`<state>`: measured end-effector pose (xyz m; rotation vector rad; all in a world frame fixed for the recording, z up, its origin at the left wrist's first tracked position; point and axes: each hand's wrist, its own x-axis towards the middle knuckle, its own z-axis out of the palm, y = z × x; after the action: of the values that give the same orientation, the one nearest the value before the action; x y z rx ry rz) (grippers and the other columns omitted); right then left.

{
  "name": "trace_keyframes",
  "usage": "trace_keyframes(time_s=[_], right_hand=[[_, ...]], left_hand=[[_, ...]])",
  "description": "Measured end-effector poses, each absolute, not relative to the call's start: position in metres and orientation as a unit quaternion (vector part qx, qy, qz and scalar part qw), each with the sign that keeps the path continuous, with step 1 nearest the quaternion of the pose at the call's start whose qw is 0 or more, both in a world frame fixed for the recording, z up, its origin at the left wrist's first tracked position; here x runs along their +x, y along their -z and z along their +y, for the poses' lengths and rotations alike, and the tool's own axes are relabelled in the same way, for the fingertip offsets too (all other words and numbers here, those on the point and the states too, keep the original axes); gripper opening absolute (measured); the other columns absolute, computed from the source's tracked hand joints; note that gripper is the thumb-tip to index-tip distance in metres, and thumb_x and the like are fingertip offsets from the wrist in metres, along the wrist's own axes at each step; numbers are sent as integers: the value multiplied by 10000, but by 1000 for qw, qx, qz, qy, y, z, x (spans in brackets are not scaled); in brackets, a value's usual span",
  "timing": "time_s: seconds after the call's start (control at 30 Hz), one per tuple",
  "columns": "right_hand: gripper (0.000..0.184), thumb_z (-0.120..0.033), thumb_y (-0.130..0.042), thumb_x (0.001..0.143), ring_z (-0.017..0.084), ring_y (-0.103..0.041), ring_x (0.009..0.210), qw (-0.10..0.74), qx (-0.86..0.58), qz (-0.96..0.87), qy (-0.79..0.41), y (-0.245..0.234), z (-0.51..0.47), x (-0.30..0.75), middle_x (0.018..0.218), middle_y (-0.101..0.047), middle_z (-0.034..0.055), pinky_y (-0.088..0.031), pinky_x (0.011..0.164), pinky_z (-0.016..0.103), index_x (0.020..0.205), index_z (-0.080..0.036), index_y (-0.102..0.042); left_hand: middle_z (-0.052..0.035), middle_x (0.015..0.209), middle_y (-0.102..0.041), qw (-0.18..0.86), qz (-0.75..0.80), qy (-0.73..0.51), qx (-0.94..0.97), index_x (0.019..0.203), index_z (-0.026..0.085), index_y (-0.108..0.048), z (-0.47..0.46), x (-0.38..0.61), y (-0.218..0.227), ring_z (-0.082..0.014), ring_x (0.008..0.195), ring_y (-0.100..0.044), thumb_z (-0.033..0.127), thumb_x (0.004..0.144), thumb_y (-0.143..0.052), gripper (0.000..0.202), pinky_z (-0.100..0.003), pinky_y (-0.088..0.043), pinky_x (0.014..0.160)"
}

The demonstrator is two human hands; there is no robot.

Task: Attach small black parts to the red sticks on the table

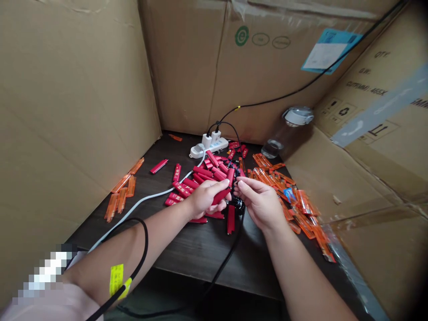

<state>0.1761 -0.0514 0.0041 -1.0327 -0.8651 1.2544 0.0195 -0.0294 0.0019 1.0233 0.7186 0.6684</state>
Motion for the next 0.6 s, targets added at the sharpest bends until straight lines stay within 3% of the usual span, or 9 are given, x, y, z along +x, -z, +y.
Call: trace_keyframes(time_s=[0.33, 0.6], right_hand=[[210, -306, -763, 691, 134, -591, 523, 611, -449, -437, -485, 6, -57, 165, 587, -669, 9, -486, 541, 272, 851, -173, -732], [126, -292, -710, 746, 137, -589, 594, 590, -467, -520, -404, 0, -59, 165, 637, -651, 7, -508, 579, 272, 833, -206, -741]], left_hand=[[11, 437, -491, 764, 315, -310, 469, 737, 128, -577, -32, 24, 4, -44, 300, -300, 575, 844, -436, 482, -168, -175, 302], [25, 467, -465, 760, 334, -315, 460, 740, 139, -558, -33, 25, 0, -39, 318, -294, 606, 814, -466, 481, -164, -153, 309]])
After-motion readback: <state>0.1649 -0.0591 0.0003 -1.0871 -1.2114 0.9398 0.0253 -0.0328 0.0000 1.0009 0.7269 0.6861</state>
